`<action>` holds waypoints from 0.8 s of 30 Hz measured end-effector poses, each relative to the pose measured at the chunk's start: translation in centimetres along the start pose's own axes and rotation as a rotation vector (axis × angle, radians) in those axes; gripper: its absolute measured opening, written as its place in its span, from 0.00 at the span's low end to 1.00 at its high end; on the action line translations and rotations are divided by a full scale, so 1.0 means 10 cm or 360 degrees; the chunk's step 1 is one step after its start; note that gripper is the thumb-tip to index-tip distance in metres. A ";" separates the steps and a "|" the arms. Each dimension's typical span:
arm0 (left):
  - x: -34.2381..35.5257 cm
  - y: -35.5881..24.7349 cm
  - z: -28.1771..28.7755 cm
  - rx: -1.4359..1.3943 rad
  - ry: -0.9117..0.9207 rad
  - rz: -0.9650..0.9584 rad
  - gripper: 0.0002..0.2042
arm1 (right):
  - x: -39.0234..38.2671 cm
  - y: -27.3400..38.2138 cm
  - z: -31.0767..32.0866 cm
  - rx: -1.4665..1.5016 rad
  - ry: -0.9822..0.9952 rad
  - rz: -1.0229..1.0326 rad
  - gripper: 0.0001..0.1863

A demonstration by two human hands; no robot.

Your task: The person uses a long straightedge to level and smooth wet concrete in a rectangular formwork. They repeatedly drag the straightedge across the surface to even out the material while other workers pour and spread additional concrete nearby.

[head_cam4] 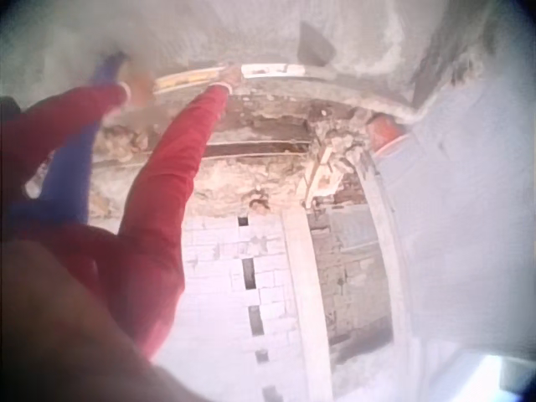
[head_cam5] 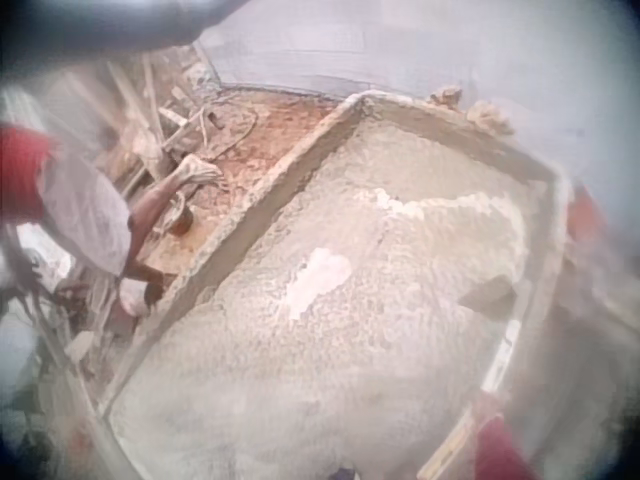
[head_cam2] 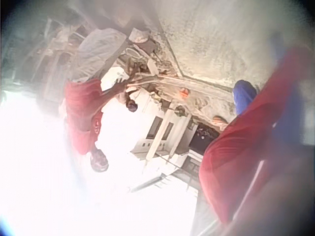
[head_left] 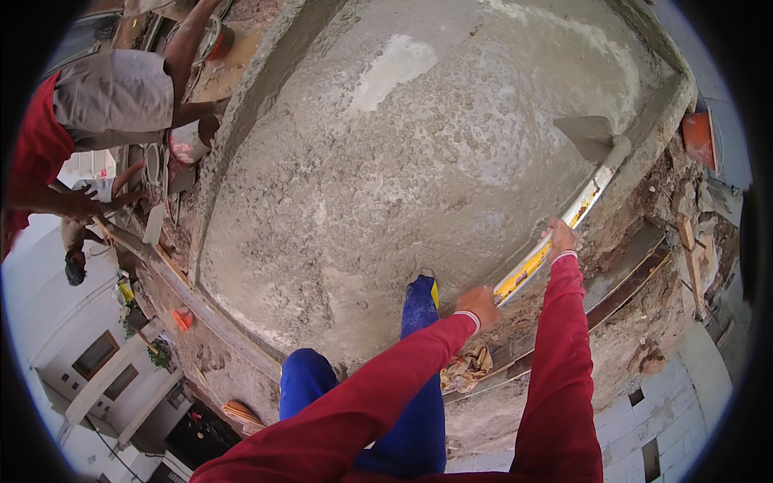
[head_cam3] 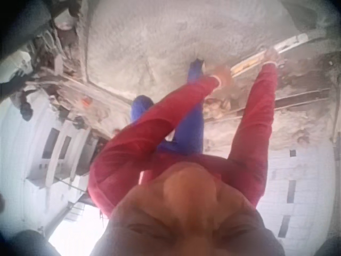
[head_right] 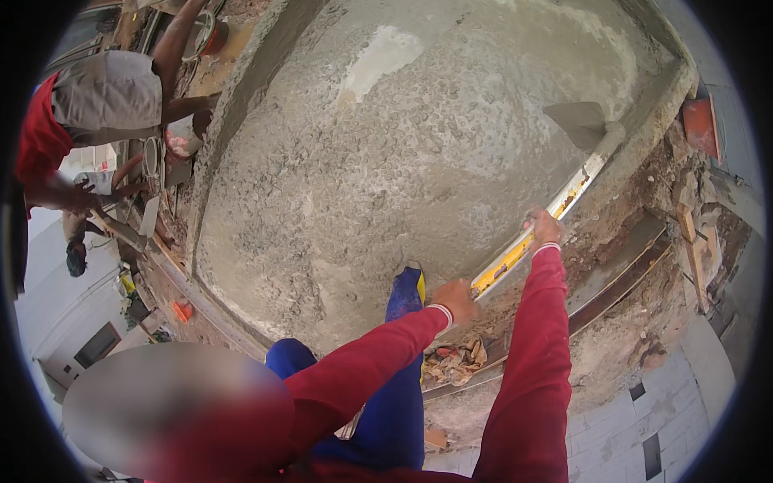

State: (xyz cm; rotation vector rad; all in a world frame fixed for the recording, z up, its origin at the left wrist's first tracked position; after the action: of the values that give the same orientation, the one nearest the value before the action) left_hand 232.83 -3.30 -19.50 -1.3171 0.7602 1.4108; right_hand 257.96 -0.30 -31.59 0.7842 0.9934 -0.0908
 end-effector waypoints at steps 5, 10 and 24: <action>-0.50 0.18 -0.17 -0.0055 0.0050 0.0051 0.19 | -0.28 -0.36 0.19 0.0001 0.0030 -0.0140 0.09; -0.99 1.30 0.40 0.0082 -0.0246 0.0057 0.19 | -1.15 -1.09 -0.58 0.0318 -0.0002 -0.0311 0.12; -2.98 2.75 -0.65 -0.1013 0.0294 -0.0238 0.37 | -3.69 -1.38 -1.34 -0.0272 0.0698 0.0006 0.19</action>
State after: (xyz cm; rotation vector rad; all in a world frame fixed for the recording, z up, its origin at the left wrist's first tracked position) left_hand 205.61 -24.52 2.67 -1.9691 0.3165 1.4793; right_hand 221.85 -11.95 -14.45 0.6610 1.3938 0.1751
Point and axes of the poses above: each hand's wrist, its own x-axis towards the middle knuckle, its own z-axis out of the back of the hand, y = z × x, the point moved 9 cm from there along x, towards the middle knuckle, and after that the axes turned 12 degrees about z, right-handed, at the moved point
